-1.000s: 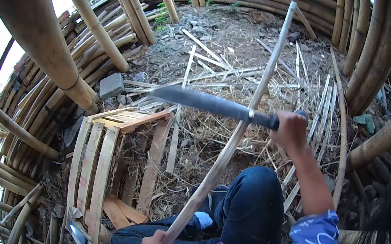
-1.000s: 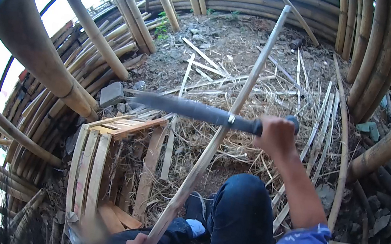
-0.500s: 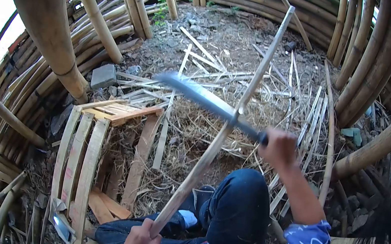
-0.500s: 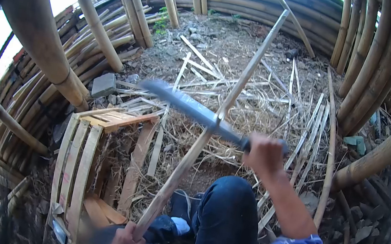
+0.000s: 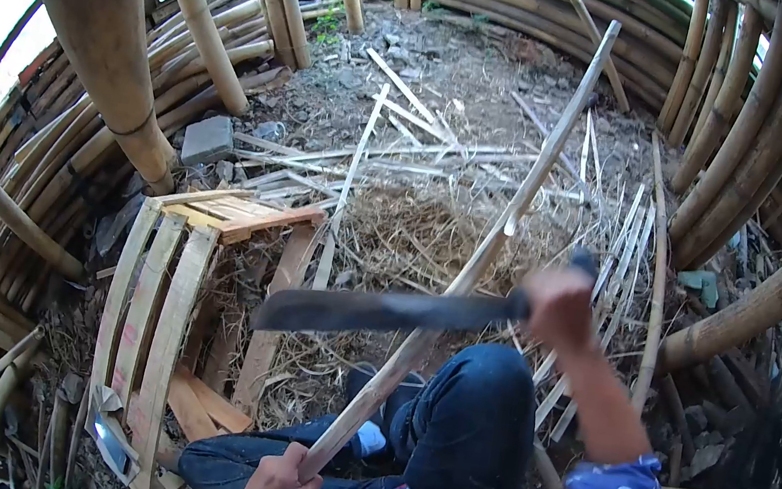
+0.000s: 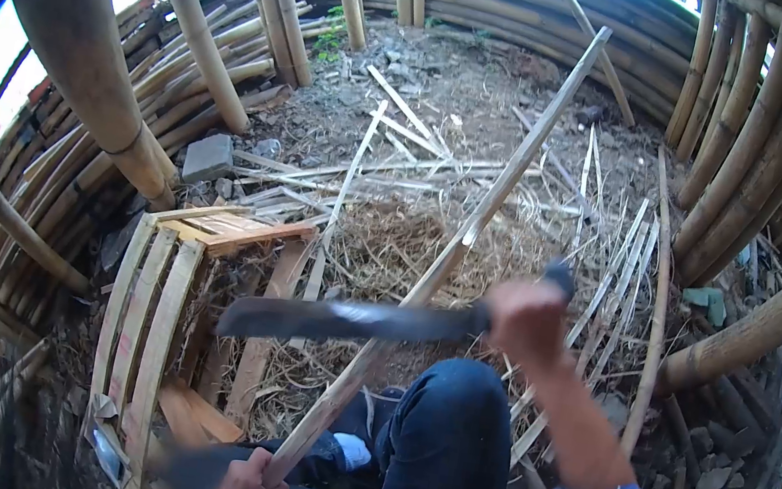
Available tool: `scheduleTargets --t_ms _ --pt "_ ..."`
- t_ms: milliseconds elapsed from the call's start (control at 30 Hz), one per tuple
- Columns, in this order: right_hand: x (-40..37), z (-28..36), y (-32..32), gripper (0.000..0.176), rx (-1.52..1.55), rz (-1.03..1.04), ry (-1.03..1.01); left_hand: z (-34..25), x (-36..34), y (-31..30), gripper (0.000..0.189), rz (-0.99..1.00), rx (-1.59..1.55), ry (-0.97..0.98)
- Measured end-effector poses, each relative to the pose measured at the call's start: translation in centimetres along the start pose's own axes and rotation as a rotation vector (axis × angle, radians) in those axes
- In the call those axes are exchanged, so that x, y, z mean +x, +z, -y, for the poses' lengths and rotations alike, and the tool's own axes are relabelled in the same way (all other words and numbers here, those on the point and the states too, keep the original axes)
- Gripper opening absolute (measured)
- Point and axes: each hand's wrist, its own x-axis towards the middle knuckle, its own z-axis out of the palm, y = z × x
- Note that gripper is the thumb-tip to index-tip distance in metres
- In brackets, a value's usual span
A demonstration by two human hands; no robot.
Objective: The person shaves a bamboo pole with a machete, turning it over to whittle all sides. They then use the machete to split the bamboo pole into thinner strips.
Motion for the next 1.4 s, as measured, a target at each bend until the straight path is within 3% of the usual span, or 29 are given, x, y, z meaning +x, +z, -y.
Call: scheduleTargets --t_ms 33,67,100,133,200,267,333,400,433,500,567,633,733,800,867,933,1000,1033,1067,1133,1200,1267,1300,1333,1400 --pt "-0.3 -2.7 0.4 0.01 0.03 0.002 0.101 -0.2 -0.9 -0.6 0.029 0.008 -0.005 -0.009" --pt "-0.6 -5.6 1.3 0.011 0.05 0.164 0.461 -0.2 -1.2 -0.9 0.029 0.002 -0.016 -0.008" --pt "-0.3 -5.5 1.5 0.011 -0.052 0.151 0.483 -0.4 -1.2 -1.1 0.029 0.004 -0.021 -0.016" --pt "0.2 -5.6 1.5 0.012 -0.159 0.134 0.488 -0.9 -0.7 -1.0 0.029 0.023 -0.007 -0.046" --pt "0.3 -3.2 1.3 0.012 -0.012 0.228 0.406 -0.7 0.3 0.0 0.029 0.004 0.002 -0.058" --pt "0.3 0.5 0.1 0.013 0.137 0.082 0.193 0.6 0.5 0.6 0.028 -0.019 0.041 -0.007" --pt "0.9 1.8 -1.2 0.012 0.115 0.098 0.053 -0.1 0.6 0.7 0.028 0.003 0.035 -0.005" --pt "0.0 -3.5 1.7 0.011 0.075 0.069 0.139 -0.4 -0.4 -0.1 0.027 0.04 0.054 0.009" --pt "0.6 -5.9 2.1 0.014 0.007 0.171 0.425 -1.3 -0.1 -0.8 0.027 0.048 0.061 0.007" --pt "1.2 -6.0 2.2 0.011 -0.078 0.208 0.529 -3.9 0.6 -1.4 0.026 0.015 0.036 0.021" --pt "1.1 -5.5 3.0 0.014 -0.079 0.252 0.524 -1.0 0.3 0.1 0.026 -0.001 0.032 -0.01" --pt "0.5 -3.6 1.3 0.012 0.032 0.193 0.307 -0.5 0.9 -0.3 0.026 0.027 0.12 -0.005" --pt "-0.2 0.5 -0.6 0.011 0.151 0.177 0.058 3.6 -1.4 3.3 0.024 0.115 -0.237 -0.168" --pt "-0.8 -1.0 1.0 0.01 0.033 0.2 0.048 2.8 -0.9 2.5 0.026 0.084 -0.199 -0.113" --pt "-1.3 -7.0 2.9 0.01 -0.05 0.378 0.329 0.1 -0.9 0.1 0.028 0.064 -0.156 -0.079" --pt "-0.7 -9.1 2.8 0.012 -0.143 0.255 0.551 -3.7 0.4 -2.0 0.028 0.079 -0.043 0.034" --pt "-0.5 -7.3 2.8 0.014 -0.172 0.244 0.487 1.2 0.6 0.6 0.028 0.092 -0.063 0.018" --pt "-0.1 -5.2 2.2 0.015 -0.005 0.281 0.526 2.6 0.4 1.2 0.027 0.094 -0.094 0.025" --pt "-0.4 -3.5 1.2 0.017 0.08 0.274 0.409 2.4 1.0 1.0 0.027 0.095 -0.085 0.038" --pt "-0.1 -1.4 -0.9 0.019 0.136 0.048 0.054 1.1 0.7 0.9 0.026 0.05 -0.093 -0.024" --pt "-1.4 -6.0 1.9 0.02 -0.042 -0.076 0.019 0.5 -0.1 -0.1 0.028 0.076 -0.051 -0.043" --pt "-1.6 -10.9 2.6 0.017 -0.042 0.197 0.674 0.1 -0.7 -1.6 0.029 0.077 -0.007 -0.051" --pt "-2.3 -11.2 3.1 0.018 -0.155 0.19 0.598 -0.3 -0.6 -1.6 0.011 0.093 0.216 0.03" --pt "-2.4 -11.6 3.9 0.018 -0.279 0.157 0.496 -0.6 -0.5 -1.6 0.023 0.092 0.438 0.114" --pt "-1.0 -7.6 2.4 0.018 -0.11 0.262 0.425 0.9 0.4 -1.0 0.02 0.121 0.266 0.021"
